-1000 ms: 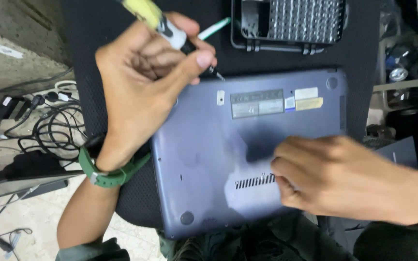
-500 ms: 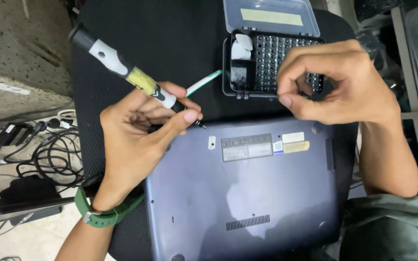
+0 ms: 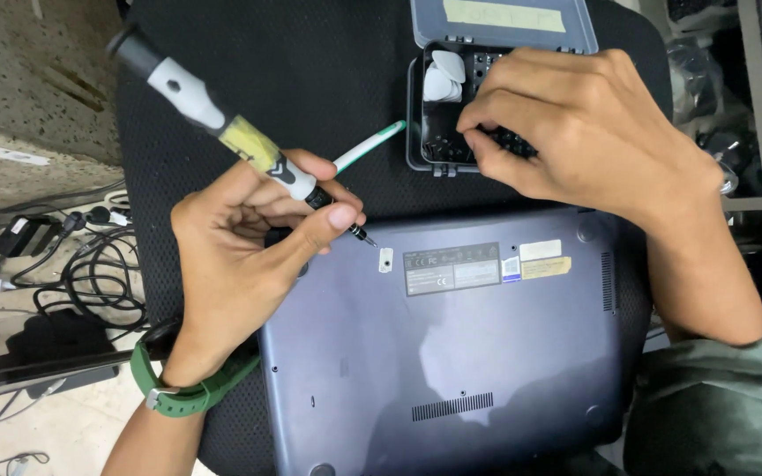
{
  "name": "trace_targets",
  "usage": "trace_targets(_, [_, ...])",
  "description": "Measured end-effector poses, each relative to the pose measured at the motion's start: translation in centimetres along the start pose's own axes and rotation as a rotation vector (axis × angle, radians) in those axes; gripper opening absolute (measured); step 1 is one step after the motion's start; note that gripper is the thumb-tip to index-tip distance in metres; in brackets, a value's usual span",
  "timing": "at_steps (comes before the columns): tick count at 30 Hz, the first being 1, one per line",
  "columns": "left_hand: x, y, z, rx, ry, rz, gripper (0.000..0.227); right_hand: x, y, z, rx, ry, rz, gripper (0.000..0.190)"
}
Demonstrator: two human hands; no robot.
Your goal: The person places a laptop on their lap and uses a screwdriver to remove screws from the bottom panel. They place the removed screws into a small plastic container and continue unscrewing the device.
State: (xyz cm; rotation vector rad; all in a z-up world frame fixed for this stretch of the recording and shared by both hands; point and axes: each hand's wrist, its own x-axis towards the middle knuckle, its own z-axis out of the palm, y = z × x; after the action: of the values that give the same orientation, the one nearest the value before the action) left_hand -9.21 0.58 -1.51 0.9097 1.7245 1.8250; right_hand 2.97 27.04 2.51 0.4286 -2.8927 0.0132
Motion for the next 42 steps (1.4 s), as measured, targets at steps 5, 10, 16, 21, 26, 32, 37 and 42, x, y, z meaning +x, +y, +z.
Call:
trace_targets(5, [-0.2,-0.6,-0.1,-0.056,0.001,-0.025,0.027,0.2,-0.8,-0.8,-0.065,0.011,-0.006,0.006])
trace_targets(10, [-0.2,-0.6,-0.2,0.037,-0.346,0.214,0.033,-0.1,-3.8,-3.2,0.528,0.093,0.096,0.075])
trace_targets(16, [-0.7,0.2,-0.5,0.055,-0.534,0.247,0.027,2.6,-7.3,-6.1,0.512,0.071,-0.162,0.026])
trace_targets(21, [-1.6,1.1,-0.3,0.252,-0.140,0.308,0.025,-2.3,-6.7,-3.7,0.377,0.169,-0.016,0.017])
trace_targets(26, [-2.1,1.3,-0.3,0.319,-0.046,0.409,0.019,-5.9,-7.0,1.3,0.274,0.335,0.133,0.009])
trace_targets(32, [-2.8,2.6,-0.7,0.290,-0.115,0.405,0.013,-8.9,-7.3,2.2,0.035,0.245,0.215,0.012])
trace_targets(37, [-5.8,5.8,-2.3,0.416,-0.122,0.411,0.020,-13.0,-10.5,-0.3,0.059,0.312,0.468,0.020])
trace_targets(42, [-12.4,4.4,-5.4,0.606,-0.019,0.065,0.014,-19.1,-15.9,-2.9,0.212,-0.117,1.077,0.043])
